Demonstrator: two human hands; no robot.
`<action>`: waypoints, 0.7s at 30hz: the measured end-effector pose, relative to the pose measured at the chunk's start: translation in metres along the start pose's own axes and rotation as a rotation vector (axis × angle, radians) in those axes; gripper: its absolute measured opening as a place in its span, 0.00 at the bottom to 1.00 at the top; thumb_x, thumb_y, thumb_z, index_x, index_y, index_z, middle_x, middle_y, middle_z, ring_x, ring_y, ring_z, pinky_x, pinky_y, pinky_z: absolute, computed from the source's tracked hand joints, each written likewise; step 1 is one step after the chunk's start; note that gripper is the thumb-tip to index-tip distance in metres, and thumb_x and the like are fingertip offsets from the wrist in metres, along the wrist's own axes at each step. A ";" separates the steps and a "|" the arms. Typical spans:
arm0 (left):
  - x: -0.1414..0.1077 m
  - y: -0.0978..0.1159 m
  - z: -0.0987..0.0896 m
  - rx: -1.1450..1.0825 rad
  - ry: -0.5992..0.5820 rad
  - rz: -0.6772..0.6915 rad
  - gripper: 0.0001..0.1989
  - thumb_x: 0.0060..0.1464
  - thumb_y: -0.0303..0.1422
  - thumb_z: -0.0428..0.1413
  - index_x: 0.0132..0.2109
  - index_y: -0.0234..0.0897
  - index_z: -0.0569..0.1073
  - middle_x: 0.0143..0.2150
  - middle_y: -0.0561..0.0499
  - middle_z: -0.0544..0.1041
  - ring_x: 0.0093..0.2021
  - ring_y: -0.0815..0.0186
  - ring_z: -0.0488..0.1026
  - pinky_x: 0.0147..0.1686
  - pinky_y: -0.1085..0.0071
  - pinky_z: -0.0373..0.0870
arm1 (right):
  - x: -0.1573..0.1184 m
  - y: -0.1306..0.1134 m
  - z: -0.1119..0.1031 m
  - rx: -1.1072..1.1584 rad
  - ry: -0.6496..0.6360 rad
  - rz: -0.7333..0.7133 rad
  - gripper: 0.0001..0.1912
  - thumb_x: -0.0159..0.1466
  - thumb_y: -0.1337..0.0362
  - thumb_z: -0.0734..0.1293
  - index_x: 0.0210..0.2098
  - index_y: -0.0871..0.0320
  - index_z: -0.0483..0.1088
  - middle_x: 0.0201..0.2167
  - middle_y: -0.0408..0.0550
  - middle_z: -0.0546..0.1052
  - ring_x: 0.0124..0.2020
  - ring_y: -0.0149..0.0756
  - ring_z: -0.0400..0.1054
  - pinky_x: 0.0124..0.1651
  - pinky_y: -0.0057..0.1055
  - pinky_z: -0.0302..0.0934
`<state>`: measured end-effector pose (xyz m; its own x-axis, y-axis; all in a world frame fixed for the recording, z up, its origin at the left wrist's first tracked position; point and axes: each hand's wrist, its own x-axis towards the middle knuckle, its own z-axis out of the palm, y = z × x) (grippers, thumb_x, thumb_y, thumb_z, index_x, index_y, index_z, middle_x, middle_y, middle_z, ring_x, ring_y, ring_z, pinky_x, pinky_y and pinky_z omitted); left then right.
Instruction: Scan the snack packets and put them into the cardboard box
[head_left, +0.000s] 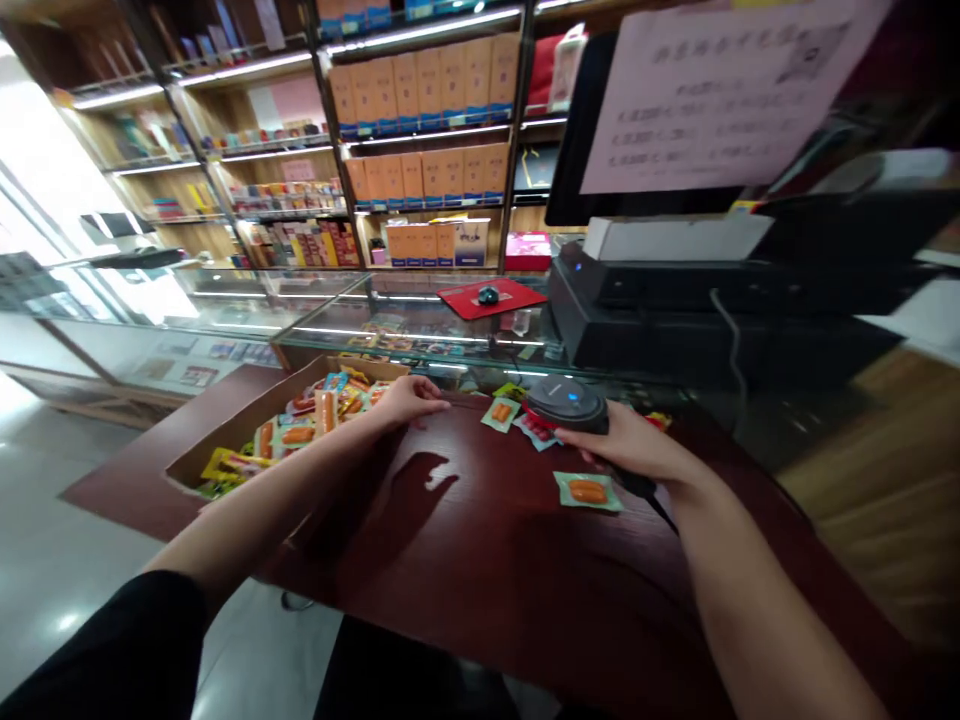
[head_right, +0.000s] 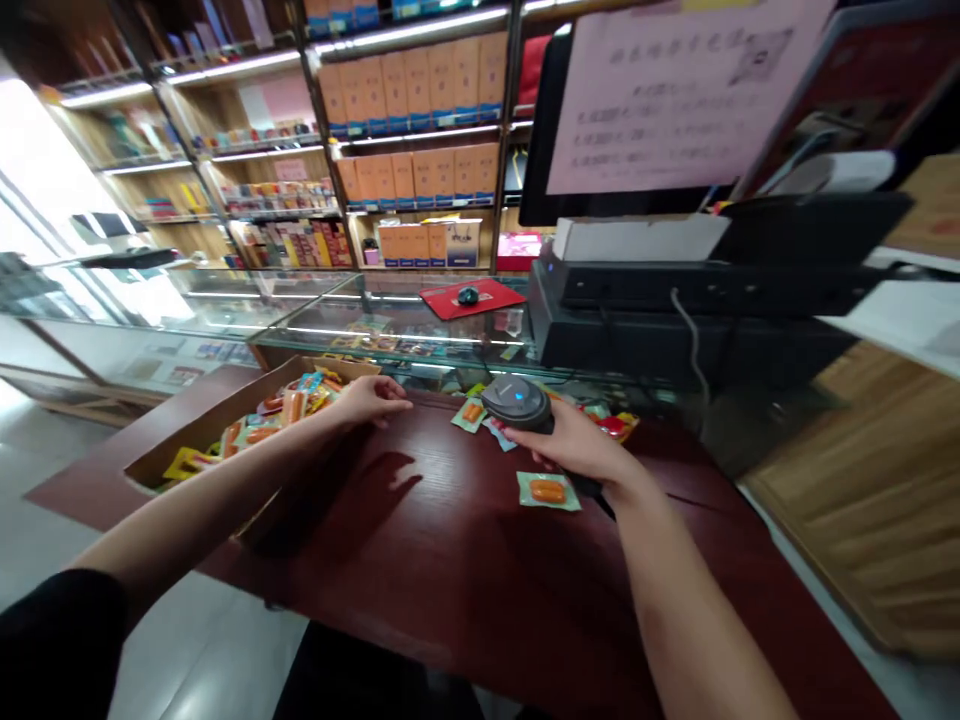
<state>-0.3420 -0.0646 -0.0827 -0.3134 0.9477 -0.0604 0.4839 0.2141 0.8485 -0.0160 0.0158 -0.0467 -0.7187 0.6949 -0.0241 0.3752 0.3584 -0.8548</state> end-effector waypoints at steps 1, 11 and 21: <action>0.011 0.001 0.020 0.043 -0.039 0.019 0.24 0.37 0.46 0.67 0.38 0.34 0.75 0.30 0.50 0.76 0.29 0.66 0.74 0.24 0.71 0.74 | -0.002 0.000 -0.005 0.009 -0.001 0.002 0.18 0.55 0.52 0.71 0.36 0.58 0.69 0.14 0.39 0.69 0.15 0.30 0.62 0.18 0.26 0.57; 0.073 0.001 0.127 0.765 -0.198 0.501 0.32 0.42 0.44 0.64 0.55 0.36 0.72 0.47 0.41 0.76 0.49 0.54 0.73 0.49 0.65 0.68 | -0.006 0.011 -0.020 0.069 -0.014 0.007 0.16 0.57 0.53 0.71 0.36 0.59 0.69 0.17 0.40 0.70 0.16 0.28 0.63 0.18 0.25 0.60; 0.028 -0.004 0.094 1.069 -0.186 0.375 0.18 0.52 0.31 0.52 0.51 0.32 0.67 0.43 0.34 0.76 0.46 0.48 0.75 0.43 0.60 0.69 | 0.008 0.015 0.008 0.028 -0.102 -0.022 0.19 0.56 0.53 0.71 0.43 0.57 0.72 0.22 0.43 0.74 0.19 0.30 0.66 0.21 0.26 0.61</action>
<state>-0.2758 -0.0166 -0.1369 0.0795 0.9955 -0.0509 0.9956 -0.0818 -0.0457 -0.0206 0.0214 -0.0638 -0.7831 0.6193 -0.0568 0.3431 0.3540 -0.8700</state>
